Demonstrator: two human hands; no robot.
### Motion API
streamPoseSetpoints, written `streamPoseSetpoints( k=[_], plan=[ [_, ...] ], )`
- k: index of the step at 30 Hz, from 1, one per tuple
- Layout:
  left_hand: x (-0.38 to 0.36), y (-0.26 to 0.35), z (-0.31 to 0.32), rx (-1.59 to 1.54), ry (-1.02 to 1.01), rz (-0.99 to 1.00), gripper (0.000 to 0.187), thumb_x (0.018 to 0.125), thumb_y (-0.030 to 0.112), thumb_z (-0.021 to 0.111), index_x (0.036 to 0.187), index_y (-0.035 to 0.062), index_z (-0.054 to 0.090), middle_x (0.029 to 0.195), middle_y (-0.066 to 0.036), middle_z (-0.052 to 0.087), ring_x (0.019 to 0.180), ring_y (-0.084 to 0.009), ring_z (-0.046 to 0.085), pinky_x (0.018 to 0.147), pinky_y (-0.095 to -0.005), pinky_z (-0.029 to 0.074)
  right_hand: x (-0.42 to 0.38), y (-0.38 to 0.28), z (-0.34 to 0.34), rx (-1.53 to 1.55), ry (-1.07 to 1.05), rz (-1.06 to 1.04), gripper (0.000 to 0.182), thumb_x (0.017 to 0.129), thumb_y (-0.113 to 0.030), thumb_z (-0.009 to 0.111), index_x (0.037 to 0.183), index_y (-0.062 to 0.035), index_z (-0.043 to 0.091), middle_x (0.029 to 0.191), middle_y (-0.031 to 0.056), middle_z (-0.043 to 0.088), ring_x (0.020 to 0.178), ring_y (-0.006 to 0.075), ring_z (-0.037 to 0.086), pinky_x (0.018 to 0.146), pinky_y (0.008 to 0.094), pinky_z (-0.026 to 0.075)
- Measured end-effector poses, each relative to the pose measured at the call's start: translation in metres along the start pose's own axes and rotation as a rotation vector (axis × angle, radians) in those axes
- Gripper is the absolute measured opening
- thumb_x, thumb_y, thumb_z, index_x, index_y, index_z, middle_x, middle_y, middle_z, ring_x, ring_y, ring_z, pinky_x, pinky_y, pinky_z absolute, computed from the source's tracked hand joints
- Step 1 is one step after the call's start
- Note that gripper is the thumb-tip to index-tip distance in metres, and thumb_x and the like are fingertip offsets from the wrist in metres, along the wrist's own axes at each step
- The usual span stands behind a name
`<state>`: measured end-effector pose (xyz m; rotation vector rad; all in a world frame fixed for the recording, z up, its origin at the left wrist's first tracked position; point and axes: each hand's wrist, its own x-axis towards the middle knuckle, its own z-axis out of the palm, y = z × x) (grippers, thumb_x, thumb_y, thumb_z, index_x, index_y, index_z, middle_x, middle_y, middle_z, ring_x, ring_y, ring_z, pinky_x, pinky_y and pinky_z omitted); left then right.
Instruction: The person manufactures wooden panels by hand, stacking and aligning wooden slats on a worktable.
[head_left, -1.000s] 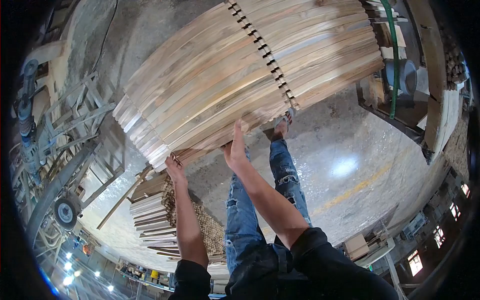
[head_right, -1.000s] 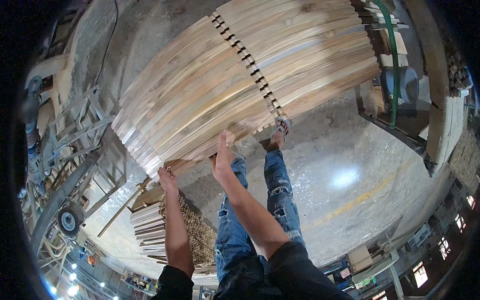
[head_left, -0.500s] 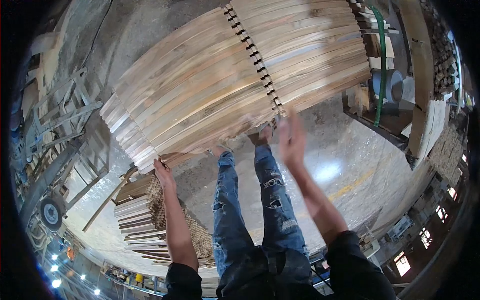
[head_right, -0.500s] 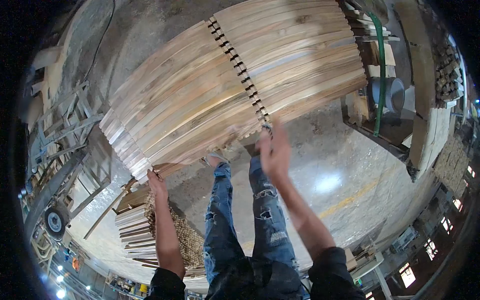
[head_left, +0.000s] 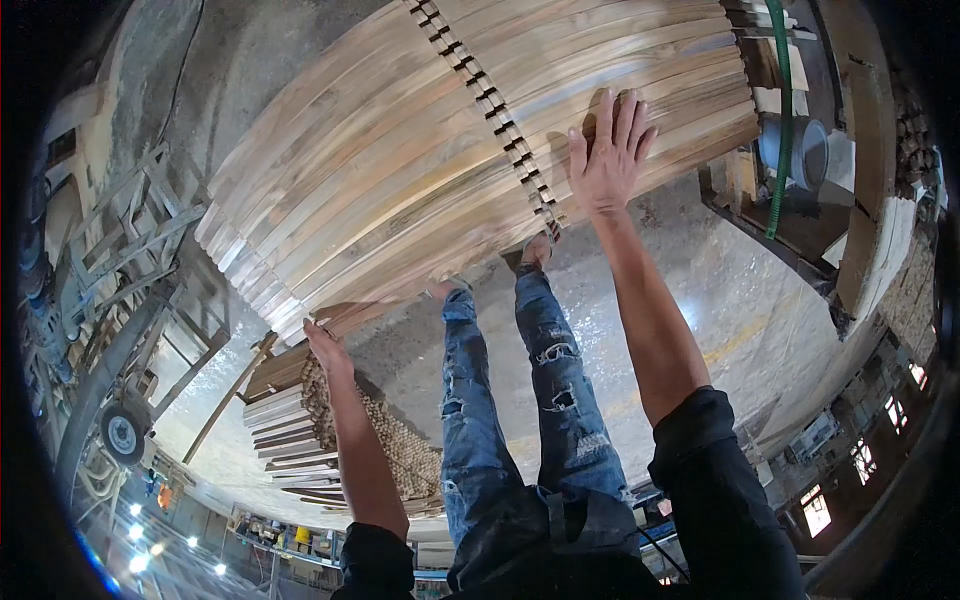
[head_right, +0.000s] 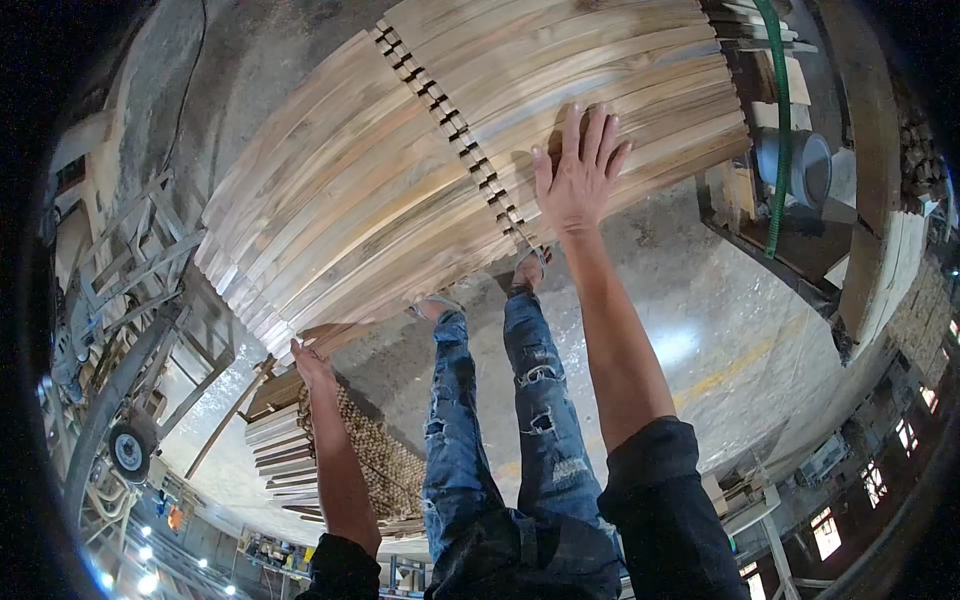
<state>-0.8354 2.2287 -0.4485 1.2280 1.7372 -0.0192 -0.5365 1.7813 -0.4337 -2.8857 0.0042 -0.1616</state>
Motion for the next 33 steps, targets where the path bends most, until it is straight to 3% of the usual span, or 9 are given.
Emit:
streamPoseSetpoints(
  k=[3,12,20,24,29,33],
  plan=[
    [-0.011,0.003,0.010,-0.086,-0.065,0.024,0.060,0.094,0.053,0.038,0.141,0.0163,0.031,0.143,-0.008,0.035,0.127,-0.0230,0.036,0.103,-0.0460,0.027,0.002,-0.001,-0.002,-0.022,-0.015,0.002,0.069,0.091,-0.052,0.036,0.144,-0.0100,0.027,0.149,0.0219,0.021,0.138,0.0418,0.015,0.109,0.0594,0.007],
    [-0.016,0.010,0.013,-0.210,-0.114,-0.043,0.072,0.091,0.056,0.039,0.143,0.0090,0.025,0.147,-0.008,0.030,0.130,-0.0259,0.033,0.106,-0.0465,0.023,0.003,-0.001,-0.002,-0.031,-0.045,0.026,0.067,0.091,-0.051,0.035,0.145,-0.0116,0.026,0.150,0.0207,0.018,0.139,0.0405,0.013,0.109,0.0591,0.007],
    [-0.036,0.019,0.023,-0.022,-0.011,0.057,0.073,0.090,0.060,0.037,0.147,0.0175,0.018,0.152,-0.006,0.021,0.138,-0.0268,0.023,0.109,-0.0532,0.014,0.004,-0.003,-0.005,-0.012,-0.059,0.039,0.068,0.090,-0.051,0.037,0.145,-0.0122,0.026,0.150,0.0208,0.018,0.139,0.0407,0.012,0.110,0.0583,0.005],
    [-0.038,0.022,0.026,-0.013,0.004,0.060,0.075,0.091,0.061,0.036,0.147,0.0160,0.018,0.152,-0.007,0.021,0.137,-0.0271,0.024,0.109,-0.0527,0.014,0.003,-0.001,-0.004,-0.008,-0.060,0.034,0.067,0.090,-0.050,0.038,0.145,-0.0121,0.026,0.150,0.0212,0.017,0.138,0.0412,0.012,0.110,0.0581,0.004],
    [-0.034,0.025,0.019,-0.053,-0.139,0.019,0.078,0.091,0.062,0.036,0.147,0.0114,0.017,0.152,-0.009,0.019,0.135,-0.0290,0.027,0.109,-0.0534,0.018,0.004,-0.002,-0.004,-0.015,-0.061,0.034,0.066,0.091,-0.049,0.037,0.145,-0.0123,0.026,0.150,0.0213,0.016,0.138,0.0416,0.012,0.110,0.0582,0.004],
    [-0.033,0.022,0.022,0.016,-0.025,0.077,0.081,0.090,0.063,0.036,0.147,0.0090,0.017,0.149,-0.012,0.024,0.134,-0.0295,0.030,0.106,-0.0541,0.024,0.002,-0.003,-0.003,-0.012,-0.048,0.032,0.065,0.091,-0.049,0.037,0.145,-0.0123,0.027,0.150,0.0215,0.017,0.138,0.0419,0.013,0.110,0.0585,0.005]
  ],
)
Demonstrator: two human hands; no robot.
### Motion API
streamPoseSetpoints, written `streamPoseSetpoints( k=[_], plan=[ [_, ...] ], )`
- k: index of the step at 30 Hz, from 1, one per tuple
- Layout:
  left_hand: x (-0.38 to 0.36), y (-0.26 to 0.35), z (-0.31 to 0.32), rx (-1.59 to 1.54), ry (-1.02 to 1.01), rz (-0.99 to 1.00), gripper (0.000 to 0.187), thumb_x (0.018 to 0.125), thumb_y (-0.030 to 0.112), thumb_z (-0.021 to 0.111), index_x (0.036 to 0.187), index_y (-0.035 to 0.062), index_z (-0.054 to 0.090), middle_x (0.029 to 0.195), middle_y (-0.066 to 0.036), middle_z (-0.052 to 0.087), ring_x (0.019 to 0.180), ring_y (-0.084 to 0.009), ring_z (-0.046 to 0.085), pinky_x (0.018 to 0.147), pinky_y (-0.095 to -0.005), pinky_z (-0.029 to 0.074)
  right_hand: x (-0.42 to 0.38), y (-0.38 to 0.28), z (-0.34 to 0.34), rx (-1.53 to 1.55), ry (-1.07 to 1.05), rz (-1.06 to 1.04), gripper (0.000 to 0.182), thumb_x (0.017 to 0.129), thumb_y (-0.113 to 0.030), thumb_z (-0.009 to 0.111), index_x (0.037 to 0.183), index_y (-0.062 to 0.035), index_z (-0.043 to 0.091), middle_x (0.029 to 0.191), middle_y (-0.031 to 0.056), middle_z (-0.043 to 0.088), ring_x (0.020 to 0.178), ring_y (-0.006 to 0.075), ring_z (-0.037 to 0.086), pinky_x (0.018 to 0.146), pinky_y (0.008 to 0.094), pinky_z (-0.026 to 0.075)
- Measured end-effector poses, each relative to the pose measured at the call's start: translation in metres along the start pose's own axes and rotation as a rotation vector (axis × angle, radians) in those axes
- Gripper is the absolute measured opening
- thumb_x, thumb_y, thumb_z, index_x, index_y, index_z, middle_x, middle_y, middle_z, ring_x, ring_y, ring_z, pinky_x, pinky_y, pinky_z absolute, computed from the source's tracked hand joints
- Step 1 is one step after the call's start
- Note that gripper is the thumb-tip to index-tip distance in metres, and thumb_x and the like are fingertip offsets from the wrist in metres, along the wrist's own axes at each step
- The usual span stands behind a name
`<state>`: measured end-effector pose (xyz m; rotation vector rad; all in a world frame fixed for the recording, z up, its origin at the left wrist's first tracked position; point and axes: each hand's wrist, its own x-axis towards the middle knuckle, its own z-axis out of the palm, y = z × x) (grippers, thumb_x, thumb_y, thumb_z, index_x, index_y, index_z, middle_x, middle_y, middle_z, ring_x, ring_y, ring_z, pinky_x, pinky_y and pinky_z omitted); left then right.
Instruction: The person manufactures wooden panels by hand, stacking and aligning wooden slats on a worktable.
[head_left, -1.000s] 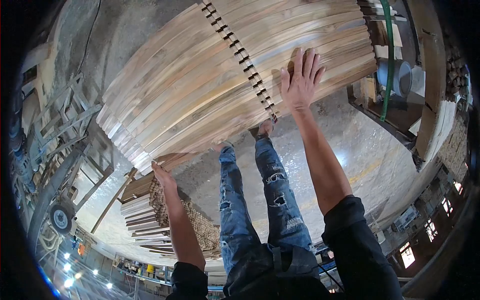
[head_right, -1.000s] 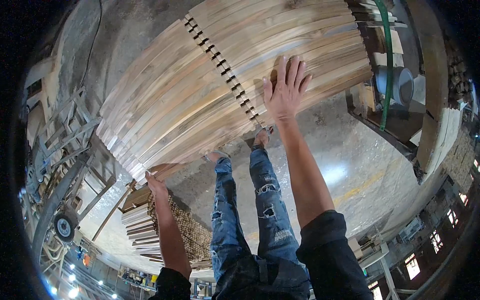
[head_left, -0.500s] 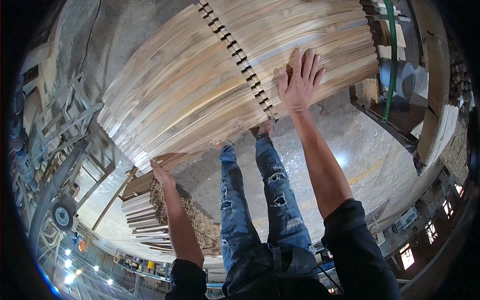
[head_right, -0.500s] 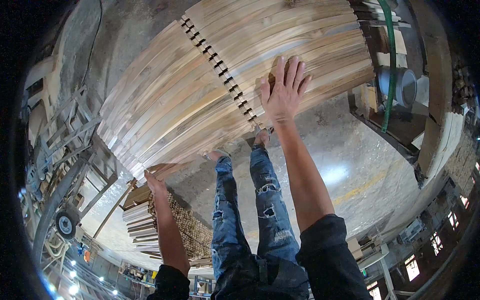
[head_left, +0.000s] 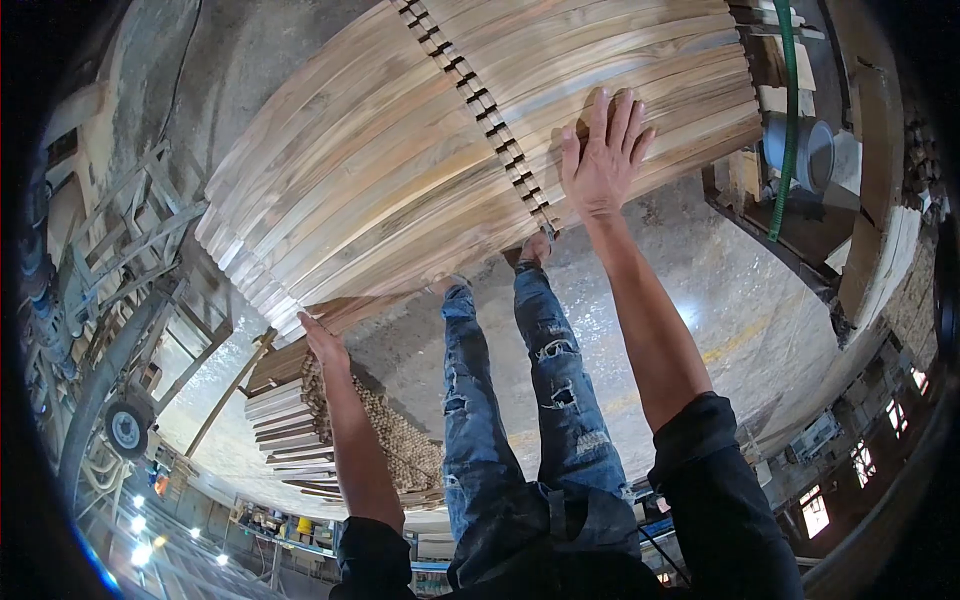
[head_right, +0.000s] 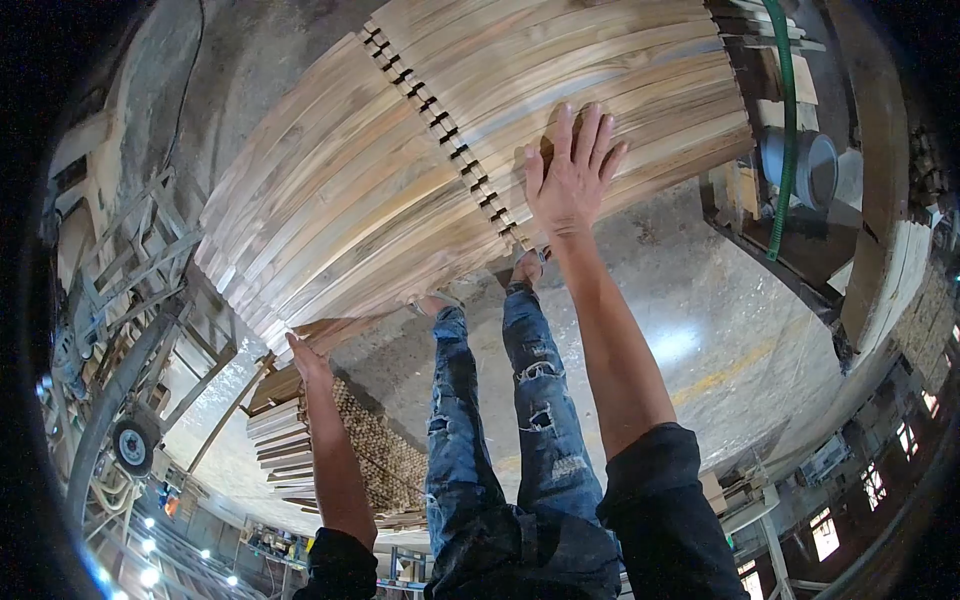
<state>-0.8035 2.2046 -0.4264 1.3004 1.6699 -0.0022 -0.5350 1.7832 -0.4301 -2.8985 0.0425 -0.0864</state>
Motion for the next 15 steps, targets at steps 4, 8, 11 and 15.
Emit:
streamPoseSetpoints(
  k=[4,8,11,15],
  plan=[
    [-0.004,0.002,0.002,0.070,0.037,0.005,0.083,0.090,0.064,0.034,0.144,0.0032,0.021,0.144,-0.016,0.031,0.131,-0.0301,0.034,0.103,-0.0505,0.031,-0.001,0.000,0.003,-0.012,0.021,-0.027,0.065,0.091,-0.048,0.038,0.144,-0.0117,0.028,0.149,0.0226,0.019,0.138,0.0423,0.014,0.109,0.0589,0.006],
    [-0.008,0.005,0.006,0.126,0.092,0.006,0.084,0.090,0.064,0.034,0.140,-0.0034,0.030,0.140,-0.019,0.039,0.128,-0.0303,0.038,0.104,-0.0391,0.033,-0.002,-0.003,0.003,-0.009,0.063,-0.063,0.065,0.092,-0.049,0.035,0.144,-0.0111,0.028,0.147,0.0240,0.022,0.137,0.0435,0.015,0.109,0.0598,0.008],
    [0.006,-0.004,0.001,0.152,0.110,0.030,0.086,0.090,0.066,0.034,0.138,-0.0049,0.033,0.141,-0.020,0.038,0.128,-0.0307,0.038,0.104,-0.0353,0.031,-0.003,-0.003,0.006,-0.072,0.067,-0.069,0.066,0.093,-0.052,0.030,0.145,-0.0116,0.026,0.148,0.0234,0.022,0.137,0.0432,0.017,0.109,0.0597,0.009],
    [-0.058,0.059,0.016,0.257,0.066,-0.138,0.087,0.090,0.066,0.032,0.142,-0.0043,0.024,0.146,-0.017,0.030,0.130,-0.0303,0.035,0.107,-0.0354,0.028,0.000,-0.011,0.022,-0.104,0.071,-0.143,0.068,0.093,-0.055,0.027,0.146,-0.0119,0.023,0.149,0.0216,0.021,0.138,0.0419,0.017,0.110,0.0593,0.008]
  ],
)
